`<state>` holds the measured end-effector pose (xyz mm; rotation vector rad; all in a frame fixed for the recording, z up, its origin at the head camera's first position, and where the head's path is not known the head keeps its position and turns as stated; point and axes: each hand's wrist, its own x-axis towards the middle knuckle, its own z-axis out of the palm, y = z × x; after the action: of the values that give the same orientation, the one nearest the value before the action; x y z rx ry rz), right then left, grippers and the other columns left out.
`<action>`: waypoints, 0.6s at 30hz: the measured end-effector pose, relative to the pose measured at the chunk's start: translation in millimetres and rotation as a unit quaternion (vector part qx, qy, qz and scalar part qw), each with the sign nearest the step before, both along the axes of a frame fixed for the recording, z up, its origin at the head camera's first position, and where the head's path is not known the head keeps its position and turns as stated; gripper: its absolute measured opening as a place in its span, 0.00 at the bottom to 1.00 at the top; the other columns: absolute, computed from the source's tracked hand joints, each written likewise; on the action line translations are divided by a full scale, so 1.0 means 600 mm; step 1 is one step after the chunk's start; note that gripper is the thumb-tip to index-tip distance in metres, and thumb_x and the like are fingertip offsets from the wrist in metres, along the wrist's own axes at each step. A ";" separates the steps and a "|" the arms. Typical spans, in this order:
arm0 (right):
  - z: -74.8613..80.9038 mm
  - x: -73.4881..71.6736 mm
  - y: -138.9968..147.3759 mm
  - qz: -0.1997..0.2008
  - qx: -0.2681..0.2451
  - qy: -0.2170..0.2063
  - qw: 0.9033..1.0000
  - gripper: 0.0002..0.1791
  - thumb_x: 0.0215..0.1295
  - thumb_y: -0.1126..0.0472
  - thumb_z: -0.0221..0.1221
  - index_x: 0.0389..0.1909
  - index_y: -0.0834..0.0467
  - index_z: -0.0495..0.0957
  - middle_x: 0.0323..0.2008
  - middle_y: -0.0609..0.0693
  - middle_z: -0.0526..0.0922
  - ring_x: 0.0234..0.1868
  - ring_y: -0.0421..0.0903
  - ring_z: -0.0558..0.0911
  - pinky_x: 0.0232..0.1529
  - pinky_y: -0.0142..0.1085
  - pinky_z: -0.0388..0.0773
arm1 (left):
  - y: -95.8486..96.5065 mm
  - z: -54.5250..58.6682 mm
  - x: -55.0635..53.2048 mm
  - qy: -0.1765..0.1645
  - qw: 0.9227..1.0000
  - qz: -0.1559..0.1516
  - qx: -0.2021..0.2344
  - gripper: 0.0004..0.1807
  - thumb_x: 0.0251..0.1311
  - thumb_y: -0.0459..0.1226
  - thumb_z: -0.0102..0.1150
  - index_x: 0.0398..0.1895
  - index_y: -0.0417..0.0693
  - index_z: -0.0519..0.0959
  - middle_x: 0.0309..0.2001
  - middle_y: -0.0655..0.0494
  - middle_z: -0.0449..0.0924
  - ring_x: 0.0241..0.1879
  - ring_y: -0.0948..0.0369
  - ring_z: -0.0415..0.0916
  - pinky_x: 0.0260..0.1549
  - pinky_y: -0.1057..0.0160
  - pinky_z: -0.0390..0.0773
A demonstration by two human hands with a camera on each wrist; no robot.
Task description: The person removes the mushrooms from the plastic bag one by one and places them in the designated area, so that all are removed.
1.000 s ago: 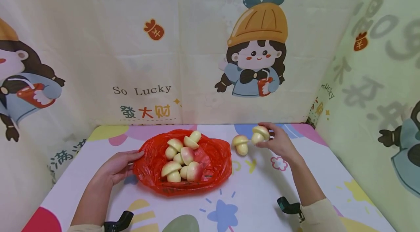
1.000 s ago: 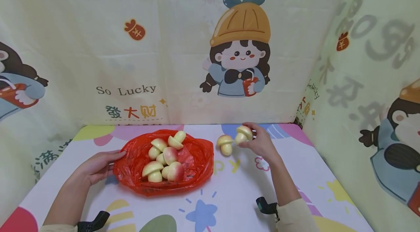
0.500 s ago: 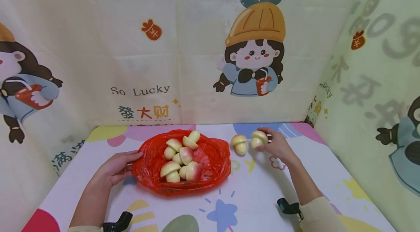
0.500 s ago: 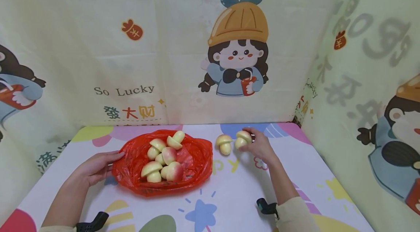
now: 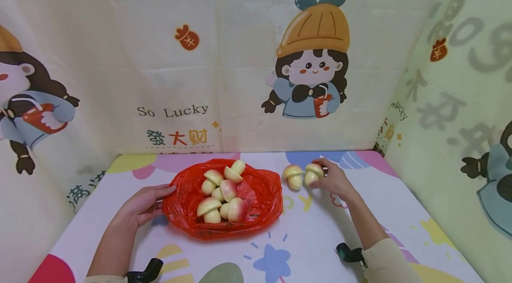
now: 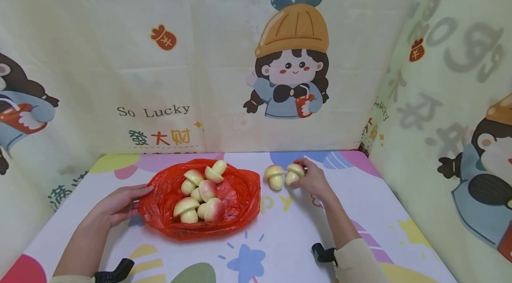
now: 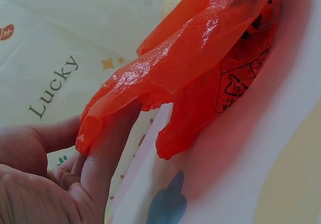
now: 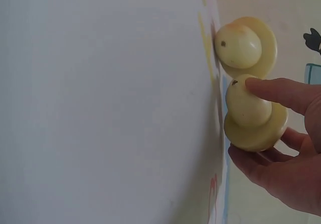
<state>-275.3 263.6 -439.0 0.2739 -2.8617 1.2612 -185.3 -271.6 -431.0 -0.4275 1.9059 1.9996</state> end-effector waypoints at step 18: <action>0.001 -0.001 -0.017 -0.010 0.028 -0.001 1.000 0.44 0.44 0.64 0.81 0.66 0.62 0.75 0.59 0.61 0.82 0.55 0.58 0.80 0.51 0.42 0.79 | 0.002 0.002 0.002 0.001 1.000 0.004 -0.002 0.39 0.75 0.45 0.59 0.80 0.34 0.57 0.42 0.58 0.88 0.38 0.58 0.88 0.44 0.59 0.90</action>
<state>-276.2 253.3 -438.1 0.2436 -2.8972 1.1815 -184.1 -270.2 -429.8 -0.4351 1.9133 2.0025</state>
